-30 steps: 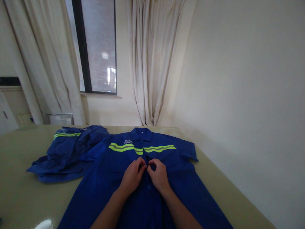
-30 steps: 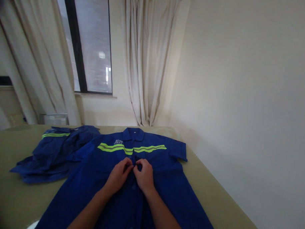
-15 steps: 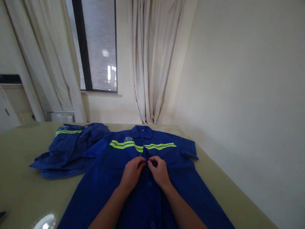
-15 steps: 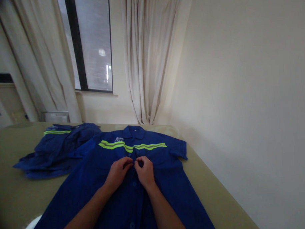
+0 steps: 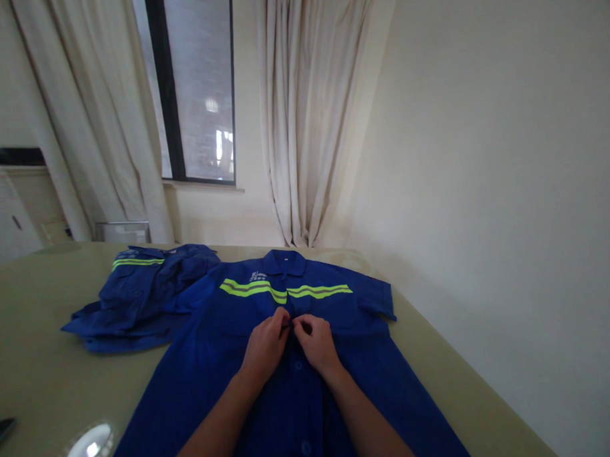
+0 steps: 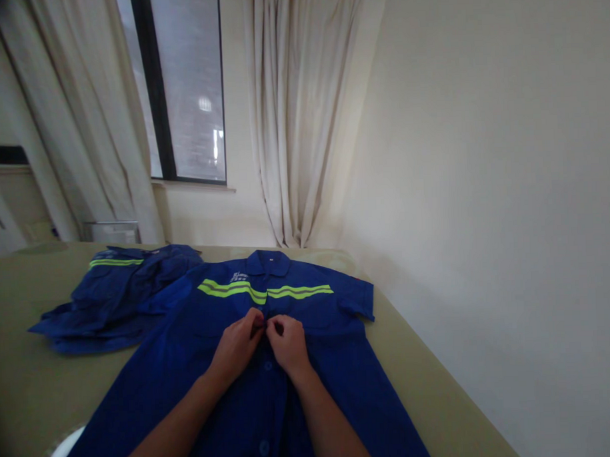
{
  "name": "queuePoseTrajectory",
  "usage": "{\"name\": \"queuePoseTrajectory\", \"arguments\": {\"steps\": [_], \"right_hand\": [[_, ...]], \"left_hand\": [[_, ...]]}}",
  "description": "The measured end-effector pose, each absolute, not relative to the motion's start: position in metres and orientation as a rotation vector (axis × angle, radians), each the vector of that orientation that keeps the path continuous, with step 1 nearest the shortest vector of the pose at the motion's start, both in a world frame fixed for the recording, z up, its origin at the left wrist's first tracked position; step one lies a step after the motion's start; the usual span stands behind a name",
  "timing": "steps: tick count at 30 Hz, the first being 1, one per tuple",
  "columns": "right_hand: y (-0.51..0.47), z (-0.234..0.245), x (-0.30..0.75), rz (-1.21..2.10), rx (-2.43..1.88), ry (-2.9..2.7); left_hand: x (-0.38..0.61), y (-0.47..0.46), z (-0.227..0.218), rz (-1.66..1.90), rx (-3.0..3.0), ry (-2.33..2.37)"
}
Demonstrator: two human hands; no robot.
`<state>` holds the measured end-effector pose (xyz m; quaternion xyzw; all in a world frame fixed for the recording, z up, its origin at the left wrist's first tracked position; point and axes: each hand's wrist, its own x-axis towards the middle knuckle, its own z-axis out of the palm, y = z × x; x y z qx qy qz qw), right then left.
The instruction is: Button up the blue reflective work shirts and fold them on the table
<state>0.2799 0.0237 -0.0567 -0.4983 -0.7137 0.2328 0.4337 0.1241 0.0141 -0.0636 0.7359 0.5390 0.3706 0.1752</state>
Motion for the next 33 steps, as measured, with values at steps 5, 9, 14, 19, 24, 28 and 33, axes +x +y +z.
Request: {"name": "queuePoseTrajectory", "arguments": {"steps": [5,9,14,19,24,28,33], "right_hand": [[0.027,-0.059,0.281,0.624,-1.265,-1.763],[0.022,-0.059,0.277,0.424,-1.355,-1.827],[0.015,-0.058,0.274,0.282,-1.413,-1.949],[0.016,-0.060,0.275,0.340,-1.432,-1.837],[0.033,-0.070,0.280,0.636,-1.513,-1.619],[0.044,-0.074,0.287,0.759,-1.488,-1.637],[0.039,-0.070,0.286,0.661,-1.441,-1.637]], "left_hand": [[0.120,0.019,-0.067,1.138,2.008,1.429],[0.118,0.023,-0.069,1.187,1.947,1.323],[0.117,0.027,-0.070,1.195,1.921,1.294],[0.117,0.028,-0.068,1.139,2.005,1.316],[0.118,0.021,-0.064,1.007,2.193,1.400],[0.117,0.015,-0.061,0.924,2.296,1.471],[0.118,0.014,-0.058,0.882,2.395,1.658]]}}
